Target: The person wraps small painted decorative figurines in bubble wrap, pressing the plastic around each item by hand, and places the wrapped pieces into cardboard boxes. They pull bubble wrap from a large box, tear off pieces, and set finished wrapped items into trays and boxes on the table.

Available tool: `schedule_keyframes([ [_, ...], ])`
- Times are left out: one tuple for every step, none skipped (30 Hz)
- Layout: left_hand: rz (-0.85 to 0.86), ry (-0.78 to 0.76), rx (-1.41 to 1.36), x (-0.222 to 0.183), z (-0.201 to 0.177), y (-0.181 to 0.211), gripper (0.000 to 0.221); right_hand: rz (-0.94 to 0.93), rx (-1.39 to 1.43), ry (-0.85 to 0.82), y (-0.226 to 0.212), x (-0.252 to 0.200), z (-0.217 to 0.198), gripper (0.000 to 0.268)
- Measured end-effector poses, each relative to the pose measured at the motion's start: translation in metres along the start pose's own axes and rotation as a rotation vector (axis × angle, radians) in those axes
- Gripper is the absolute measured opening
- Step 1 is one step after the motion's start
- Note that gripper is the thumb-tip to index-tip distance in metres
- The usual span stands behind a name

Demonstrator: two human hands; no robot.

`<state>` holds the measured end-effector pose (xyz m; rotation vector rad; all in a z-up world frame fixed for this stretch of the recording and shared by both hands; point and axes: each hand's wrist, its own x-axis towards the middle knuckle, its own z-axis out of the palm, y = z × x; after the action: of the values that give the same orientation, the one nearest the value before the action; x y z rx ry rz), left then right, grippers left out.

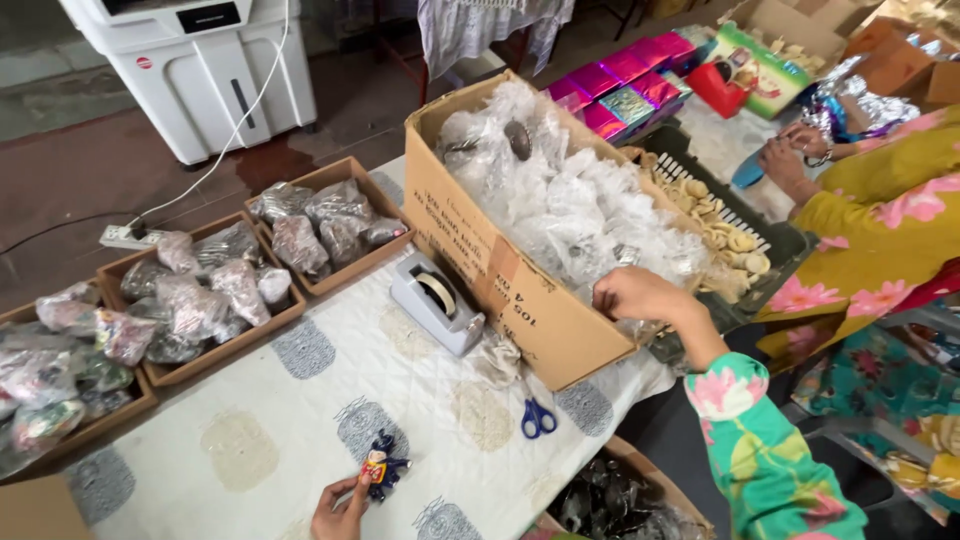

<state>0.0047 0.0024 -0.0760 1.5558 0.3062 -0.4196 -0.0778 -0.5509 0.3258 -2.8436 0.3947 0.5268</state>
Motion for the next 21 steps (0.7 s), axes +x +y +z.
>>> schedule_keyframes([
  [-0.001,-0.005,-0.004,0.003,0.0,-0.008,0.04,0.004,-0.004,0.001,0.008,-0.004,-0.01,0.024],
  [-0.017,-0.001,0.01,0.007,-0.002,-0.015,0.039,-0.046,0.238,0.015,0.015,-0.006,-0.02,0.022],
  [-0.032,0.002,0.024,0.012,-0.004,-0.021,0.038,-0.098,0.479,0.029,0.022,-0.007,-0.03,0.02],
  [-0.029,0.001,0.02,0.018,-0.005,-0.027,0.038,-0.099,0.475,0.033,0.03,-0.009,-0.037,0.02],
  [-0.03,-0.003,0.038,0.023,-0.006,-0.034,0.038,-0.122,0.428,0.217,0.037,-0.01,-0.045,0.023],
  [-0.034,-0.008,0.056,0.028,-0.007,-0.041,0.038,-0.143,0.377,0.399,0.045,-0.012,-0.053,0.028],
  [-0.032,-0.01,0.051,0.029,-0.003,-0.043,0.038,-0.144,0.371,0.402,0.063,-0.002,-0.043,0.028],
  [-0.007,0.021,0.091,0.027,0.0,-0.046,0.039,0.091,0.197,0.48,0.08,0.009,-0.033,0.025],
  [0.018,0.053,0.132,0.026,0.003,-0.05,0.039,0.323,0.02,0.556,0.097,0.02,-0.023,0.026],
  [0.019,0.054,0.125,0.033,0.003,-0.062,0.039,0.319,0.015,0.559,0.112,0.036,0.0,0.026],
  [0.188,0.106,0.173,0.041,0.003,-0.073,0.04,0.448,-0.058,0.466,0.126,0.052,0.024,0.029],
  [0.355,0.161,0.216,0.049,0.007,-0.085,0.041,0.572,-0.134,0.374,0.141,0.071,0.043,0.032],
  [0.356,0.167,0.205,0.052,0.014,-0.088,0.041,0.565,-0.143,0.38,0.164,0.079,0.046,0.032],
  [0.4,0.203,0.222,0.053,0.015,-0.091,0.041,0.515,-0.067,0.389,0.184,0.088,0.054,0.034],
  [0.444,0.238,0.239,0.054,0.017,-0.095,0.042,0.465,0.008,0.397,0.205,0.099,0.062,0.038],
  [0.44,0.24,0.245,0.048,0.013,-0.084,0.042,0.465,0.011,0.39,0.224,0.107,0.07,0.038],
  [0.26,0.216,0.239,0.042,0.01,-0.073,0.041,0.405,0.09,0.416,0.244,0.115,0.078,0.039],
  [0.075,0.19,0.23,0.033,0.009,-0.065,0.041,0.348,0.166,0.439,0.266,0.12,0.087,0.042],
  [0.066,0.19,0.234,0.027,0.006,-0.061,0.041,0.351,0.165,0.43,0.246,0.114,0.083,0.042],
  [-0.009,0.153,0.217,0.025,0.004,-0.056,0.042,0.443,0.173,0.475,0.227,0.107,0.075,0.039],
  [-0.083,0.117,0.199,0.022,0.003,-0.051,0.043,0.535,0.18,0.521,0.207,0.1,0.068,0.037],
])
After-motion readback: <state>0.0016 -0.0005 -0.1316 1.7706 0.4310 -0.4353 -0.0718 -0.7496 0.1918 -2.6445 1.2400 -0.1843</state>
